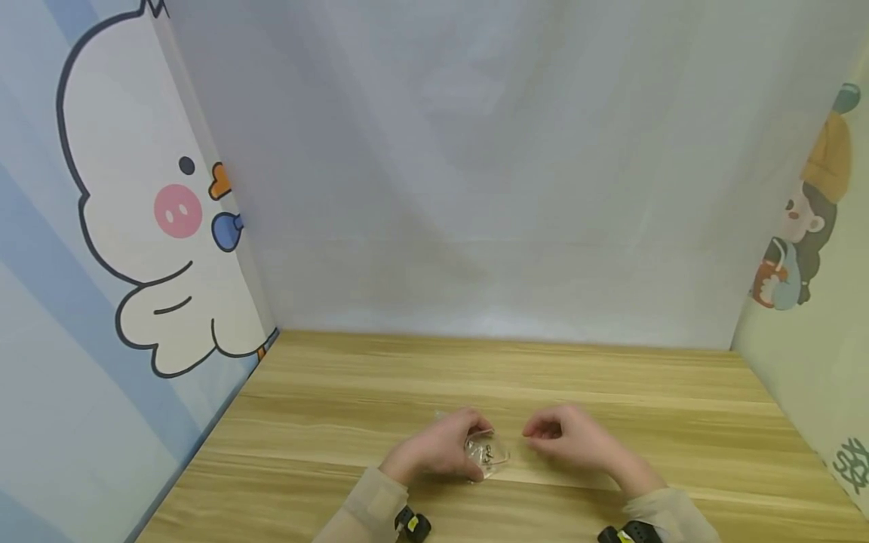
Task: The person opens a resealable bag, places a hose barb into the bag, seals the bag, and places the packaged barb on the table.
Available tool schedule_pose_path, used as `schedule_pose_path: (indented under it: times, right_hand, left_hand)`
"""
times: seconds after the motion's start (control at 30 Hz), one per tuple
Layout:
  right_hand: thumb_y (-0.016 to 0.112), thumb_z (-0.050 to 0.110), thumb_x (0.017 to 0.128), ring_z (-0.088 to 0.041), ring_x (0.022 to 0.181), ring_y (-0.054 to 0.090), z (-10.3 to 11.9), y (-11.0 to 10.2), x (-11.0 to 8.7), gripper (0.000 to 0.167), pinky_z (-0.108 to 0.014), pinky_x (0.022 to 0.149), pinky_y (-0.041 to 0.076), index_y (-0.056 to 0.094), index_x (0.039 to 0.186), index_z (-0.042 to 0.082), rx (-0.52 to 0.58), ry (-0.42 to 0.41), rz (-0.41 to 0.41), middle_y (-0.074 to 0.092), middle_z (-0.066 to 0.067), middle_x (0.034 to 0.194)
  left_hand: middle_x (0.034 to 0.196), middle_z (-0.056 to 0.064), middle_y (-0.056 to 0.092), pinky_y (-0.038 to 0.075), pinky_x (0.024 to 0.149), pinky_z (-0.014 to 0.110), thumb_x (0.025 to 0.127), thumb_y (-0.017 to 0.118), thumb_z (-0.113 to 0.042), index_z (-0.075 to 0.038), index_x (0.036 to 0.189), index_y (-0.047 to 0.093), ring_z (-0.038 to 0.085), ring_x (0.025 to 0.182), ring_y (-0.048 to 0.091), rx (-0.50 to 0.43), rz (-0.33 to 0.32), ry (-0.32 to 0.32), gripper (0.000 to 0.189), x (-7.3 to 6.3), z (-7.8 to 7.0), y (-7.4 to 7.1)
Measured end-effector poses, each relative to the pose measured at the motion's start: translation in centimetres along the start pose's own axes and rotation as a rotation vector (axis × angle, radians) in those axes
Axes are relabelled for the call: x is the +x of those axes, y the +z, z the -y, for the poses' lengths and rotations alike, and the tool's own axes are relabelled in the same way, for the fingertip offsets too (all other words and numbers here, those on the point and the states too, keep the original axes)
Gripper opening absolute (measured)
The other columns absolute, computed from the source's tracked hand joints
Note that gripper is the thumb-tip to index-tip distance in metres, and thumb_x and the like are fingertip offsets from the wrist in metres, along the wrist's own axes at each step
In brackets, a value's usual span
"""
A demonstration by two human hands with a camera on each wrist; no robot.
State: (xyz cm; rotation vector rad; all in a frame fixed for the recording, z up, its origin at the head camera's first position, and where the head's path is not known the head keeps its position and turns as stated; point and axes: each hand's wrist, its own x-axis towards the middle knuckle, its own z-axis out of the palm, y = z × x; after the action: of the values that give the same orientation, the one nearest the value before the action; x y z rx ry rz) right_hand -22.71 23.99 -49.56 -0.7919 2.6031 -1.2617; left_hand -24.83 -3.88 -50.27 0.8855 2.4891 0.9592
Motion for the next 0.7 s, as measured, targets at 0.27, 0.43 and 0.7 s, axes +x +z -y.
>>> schedule_pose_path:
  times: [0.27,0.43,0.7]
  right_hand:
    - [0.079,0.014,0.096,-0.006,0.081,0.066,-0.8,-1.0,-0.9,0.009,-0.027,0.073,0.057,0.079,0.104,0.008,-0.009,0.047,-0.025,0.072,0.007,0.089]
    - [0.080,0.013,0.096,-0.007,0.081,0.066,-1.5,-1.8,-1.6,0.012,-0.026,0.072,0.057,0.079,0.105,0.005,0.003,0.076,-0.061,0.074,0.003,0.092]
    - [0.080,0.015,0.095,-0.009,0.084,0.066,-2.3,-3.3,-2.7,0.012,-0.027,0.075,0.058,0.080,0.106,0.009,-0.047,0.129,-0.099,0.074,0.005,0.094]
  left_hand:
    - [0.119,-0.003,0.065,0.050,0.100,0.026,0.069,0.097,-0.007,-0.007,0.126,0.067,0.007,0.105,0.059,0.005,-0.004,0.019,0.065,0.0,0.0,-0.1]
    - [0.119,-0.004,0.065,0.050,0.099,0.025,0.068,0.097,-0.007,-0.007,0.126,0.067,0.007,0.104,0.060,-0.002,-0.004,0.011,0.065,-0.2,-0.1,0.0]
    - [0.119,-0.003,0.066,0.050,0.098,0.025,0.068,0.097,-0.005,-0.006,0.126,0.067,0.008,0.105,0.060,-0.017,-0.005,0.008,0.066,-0.2,-0.2,0.0]
